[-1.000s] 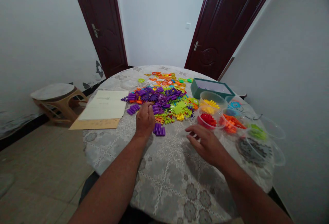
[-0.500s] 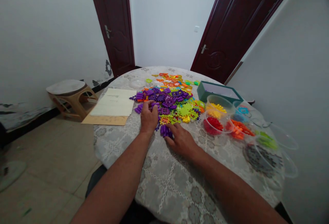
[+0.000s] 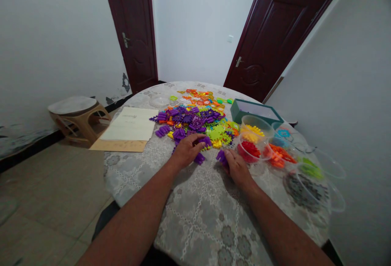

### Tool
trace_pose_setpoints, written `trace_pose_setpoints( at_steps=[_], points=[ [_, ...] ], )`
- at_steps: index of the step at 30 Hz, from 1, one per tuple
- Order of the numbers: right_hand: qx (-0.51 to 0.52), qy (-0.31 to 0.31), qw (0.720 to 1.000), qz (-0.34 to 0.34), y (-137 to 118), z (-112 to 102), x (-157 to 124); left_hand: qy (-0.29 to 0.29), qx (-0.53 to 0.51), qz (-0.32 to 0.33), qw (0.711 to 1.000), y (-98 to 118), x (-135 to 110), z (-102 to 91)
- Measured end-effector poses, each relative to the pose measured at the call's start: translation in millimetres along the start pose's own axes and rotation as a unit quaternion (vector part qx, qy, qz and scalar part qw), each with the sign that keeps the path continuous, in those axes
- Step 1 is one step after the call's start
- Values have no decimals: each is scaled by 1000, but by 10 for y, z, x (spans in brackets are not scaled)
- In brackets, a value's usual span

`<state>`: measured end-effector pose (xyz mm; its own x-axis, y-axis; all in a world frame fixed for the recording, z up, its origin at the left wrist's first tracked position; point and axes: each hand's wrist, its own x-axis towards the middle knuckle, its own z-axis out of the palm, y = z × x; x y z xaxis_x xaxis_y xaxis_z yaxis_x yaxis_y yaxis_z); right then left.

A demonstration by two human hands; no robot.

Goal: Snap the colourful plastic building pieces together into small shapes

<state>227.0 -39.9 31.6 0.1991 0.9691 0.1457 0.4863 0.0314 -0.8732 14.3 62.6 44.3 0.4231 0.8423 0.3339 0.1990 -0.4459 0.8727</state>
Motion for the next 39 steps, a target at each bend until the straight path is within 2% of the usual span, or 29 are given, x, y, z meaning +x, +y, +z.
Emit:
trace_pose_setpoints(
  at_steps=[4, 7, 13, 18, 21, 25, 28, 33, 39],
  points=[
    [38, 45, 998, 35, 65, 86, 32, -101, -1, 33, 994, 70, -44, 13],
    [44, 38, 998, 25, 49, 127, 13, -146, -5, 29, 989, 75, -62, 6],
    [110, -38, 993, 34, 19, 167, -38, -133, 10, 13, 991, 2, -83, 77],
    [22, -26, 999, -17, 5, 142, -34, -138, 27, 30, 990, 32, -72, 49],
    [-6, 5, 1000, -17, 12, 86, -24, -131, 101, 76, 983, 42, -71, -68],
    [20, 28, 999, 12, 65, 29, -2, -145, 225, 144, 953, -20, -99, -223],
    [52, 21, 998, 16, 96, 16, 5, -171, 258, 149, 939, -63, -119, -247],
    [85, -20, 996, 26, 78, 24, -23, -145, 273, 125, 943, -34, -143, -95],
    [215, -40, 974, 53, 103, 69, -30, -114, 317, 128, 933, 121, -212, 249]
  ],
)
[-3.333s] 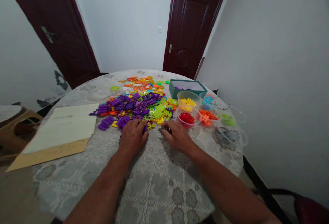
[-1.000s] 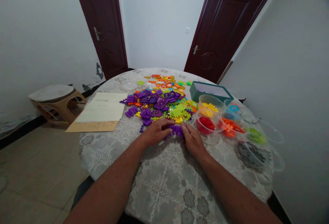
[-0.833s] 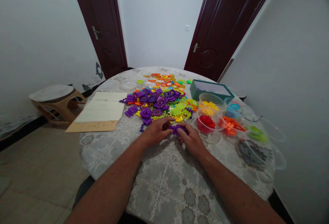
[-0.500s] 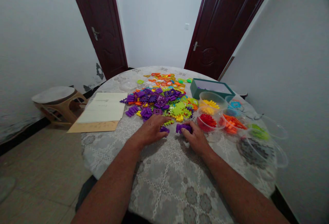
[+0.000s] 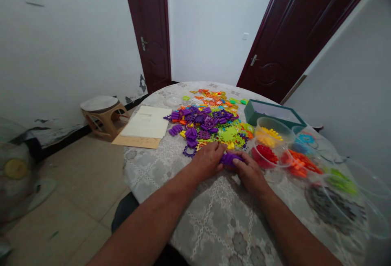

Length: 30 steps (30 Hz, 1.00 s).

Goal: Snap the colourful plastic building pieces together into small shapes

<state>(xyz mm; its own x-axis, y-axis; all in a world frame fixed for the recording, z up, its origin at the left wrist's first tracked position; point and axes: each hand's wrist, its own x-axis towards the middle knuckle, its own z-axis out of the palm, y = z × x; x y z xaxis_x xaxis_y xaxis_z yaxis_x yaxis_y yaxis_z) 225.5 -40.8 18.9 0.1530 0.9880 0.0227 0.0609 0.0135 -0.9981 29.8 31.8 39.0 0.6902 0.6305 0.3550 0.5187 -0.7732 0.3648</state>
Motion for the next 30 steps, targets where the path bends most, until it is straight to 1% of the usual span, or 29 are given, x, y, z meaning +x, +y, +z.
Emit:
trace_pose_setpoints(
  at_steps=[3, 5, 7, 9, 10, 12, 15, 16, 18, 20, 24, 28, 30],
  points=[
    [15, 7, 1000, 18, 49, -2, 9, 13, 21, 15, 1000, 95, 5, 60],
    [7, 13, 1000, 20, 71, -8, 13, 13, 24, 32, 999, 90, -5, 61],
    [6, 18, 1000, 21, 79, -9, 17, 6, 25, 51, 998, 42, -18, 15],
    [10, 24, 999, 26, 72, -1, 22, 2, 32, 58, 998, -24, -27, -86],
    [15, 30, 999, 27, 66, 6, 24, 2, 38, 49, 998, -56, -30, -155],
    [36, 47, 998, 26, 51, 23, 27, -4, 60, 2, 998, -108, -42, -315],
    [77, 61, 995, 32, 39, 43, 28, -52, 111, -104, 987, -150, -106, -548],
    [84, 61, 994, 37, 40, 46, 29, -71, 123, -131, 981, -157, -145, -605],
    [80, 55, 994, 45, 54, 44, 35, -96, 138, -162, 972, -167, -241, -673],
    [60, 41, 997, 40, 77, 35, 46, -108, 145, -186, 966, -178, -342, -680],
    [18, 22, 999, 19, 107, 23, 65, -124, 158, -235, 951, -210, -476, -603],
    [7, 25, 1000, 13, 85, 35, 56, -128, 161, -232, 951, -223, -547, -559],
    [2, 25, 1000, 9, 69, 37, 47, -125, 147, -218, 957, -218, -606, -566]
  ],
)
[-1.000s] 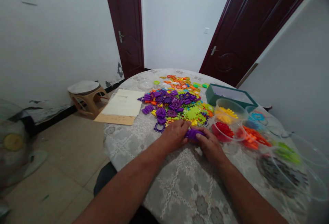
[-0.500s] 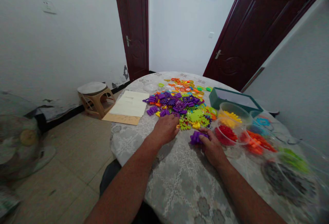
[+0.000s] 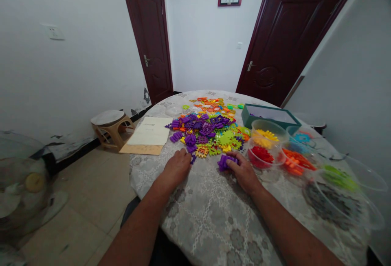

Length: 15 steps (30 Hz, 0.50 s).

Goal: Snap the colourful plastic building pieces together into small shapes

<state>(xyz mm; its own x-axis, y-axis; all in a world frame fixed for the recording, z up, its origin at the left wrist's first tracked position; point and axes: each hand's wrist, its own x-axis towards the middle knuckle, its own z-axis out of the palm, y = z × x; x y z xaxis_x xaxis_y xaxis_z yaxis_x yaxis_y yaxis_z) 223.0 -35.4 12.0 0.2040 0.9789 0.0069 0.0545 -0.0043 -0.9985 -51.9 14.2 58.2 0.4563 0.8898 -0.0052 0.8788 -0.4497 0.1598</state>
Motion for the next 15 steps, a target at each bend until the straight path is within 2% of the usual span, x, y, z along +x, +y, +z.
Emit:
trace_pose_setpoints(
  at_steps=[4, 7, 10, 12, 15],
  points=[
    [-16, -24, 999, -21, -27, -26, -6, 15, -115, 68, 991, -37, -127, -27],
    [-7, -71, 997, -36, -42, -58, -1, 2, -257, 105, 961, 25, -115, -90],
    [27, -120, 991, -46, -32, -81, 5, -64, -424, 120, 895, 175, 34, -129],
    [50, -133, 989, -43, -11, -83, 5, -110, -480, 128, 861, 274, 181, -121],
    [54, -115, 991, -31, 5, -57, 0, -147, -484, 155, 848, 361, 414, -79]
  ],
)
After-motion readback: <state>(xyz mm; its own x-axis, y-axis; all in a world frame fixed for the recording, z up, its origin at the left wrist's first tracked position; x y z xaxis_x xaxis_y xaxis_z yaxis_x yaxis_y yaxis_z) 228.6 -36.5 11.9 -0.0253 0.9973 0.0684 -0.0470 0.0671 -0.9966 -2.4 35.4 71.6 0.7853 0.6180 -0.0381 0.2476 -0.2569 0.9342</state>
